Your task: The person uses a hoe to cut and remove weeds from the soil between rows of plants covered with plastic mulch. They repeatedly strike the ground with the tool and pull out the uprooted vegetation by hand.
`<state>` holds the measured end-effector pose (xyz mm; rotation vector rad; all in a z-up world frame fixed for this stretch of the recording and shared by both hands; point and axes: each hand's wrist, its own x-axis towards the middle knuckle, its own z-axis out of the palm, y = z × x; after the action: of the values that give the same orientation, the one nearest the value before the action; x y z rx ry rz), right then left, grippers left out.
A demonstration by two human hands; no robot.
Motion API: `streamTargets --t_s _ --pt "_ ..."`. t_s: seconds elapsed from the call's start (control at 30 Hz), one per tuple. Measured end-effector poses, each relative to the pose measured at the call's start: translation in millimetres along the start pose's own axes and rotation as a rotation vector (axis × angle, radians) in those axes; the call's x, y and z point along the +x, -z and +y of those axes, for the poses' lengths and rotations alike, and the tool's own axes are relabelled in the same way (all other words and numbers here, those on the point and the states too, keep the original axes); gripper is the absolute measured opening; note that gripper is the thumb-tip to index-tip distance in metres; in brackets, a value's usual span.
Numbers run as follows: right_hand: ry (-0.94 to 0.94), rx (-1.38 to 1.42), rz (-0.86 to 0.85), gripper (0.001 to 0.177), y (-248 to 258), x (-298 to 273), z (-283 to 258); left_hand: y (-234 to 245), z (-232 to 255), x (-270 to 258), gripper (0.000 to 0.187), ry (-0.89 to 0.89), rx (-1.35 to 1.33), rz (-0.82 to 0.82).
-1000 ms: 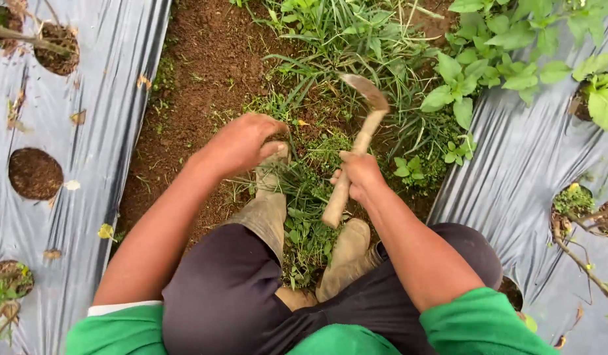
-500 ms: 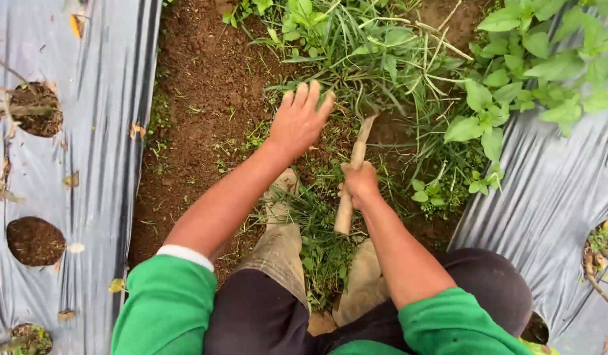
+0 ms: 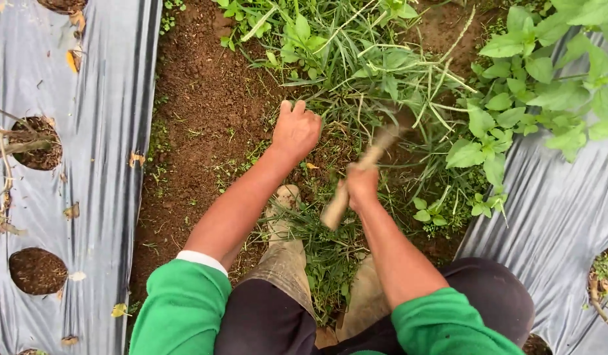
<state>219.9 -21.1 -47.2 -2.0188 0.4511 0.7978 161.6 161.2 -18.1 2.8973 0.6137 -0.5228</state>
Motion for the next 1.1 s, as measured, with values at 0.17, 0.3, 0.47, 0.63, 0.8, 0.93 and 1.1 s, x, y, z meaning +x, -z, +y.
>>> streamTargets --t_s 0.17,0.3,0.47,0.63,0.8,0.93,1.1 --pt "0.050 -0.015 -0.033 0.045 1.5 4.8 -6.0 -9.7 -0.2 4.6 0.030 -0.042 -0.007 0.116" --pt "0.051 -0.082 -0.135 0.041 -0.6 14.2 10.9 -13.5 -1.6 3.4 0.028 -0.068 -0.012 0.200" --pt "0.056 0.012 -0.005 0.033 -5.1 30.5 13.7 1.8 -0.4 -1.3 0.031 -0.037 -0.004 0.075" --pt "0.034 -0.246 -0.255 0.035 3.0 33.4 15.6 -7.2 4.6 19.0 0.030 -0.052 -0.041 0.042" --pt "0.021 -0.073 -0.047 0.044 1.1 61.1 49.2 -1.4 2.5 7.8 0.028 -0.035 -0.024 0.019" --pt "-0.016 -0.116 -0.229 0.047 4.0 43.9 52.4 9.7 4.6 2.9 0.027 -0.043 -0.024 0.015" --pt "0.056 -0.219 -0.277 0.065 6.0 34.2 37.4 0.3 4.3 4.9 0.023 -0.075 -0.013 0.106"
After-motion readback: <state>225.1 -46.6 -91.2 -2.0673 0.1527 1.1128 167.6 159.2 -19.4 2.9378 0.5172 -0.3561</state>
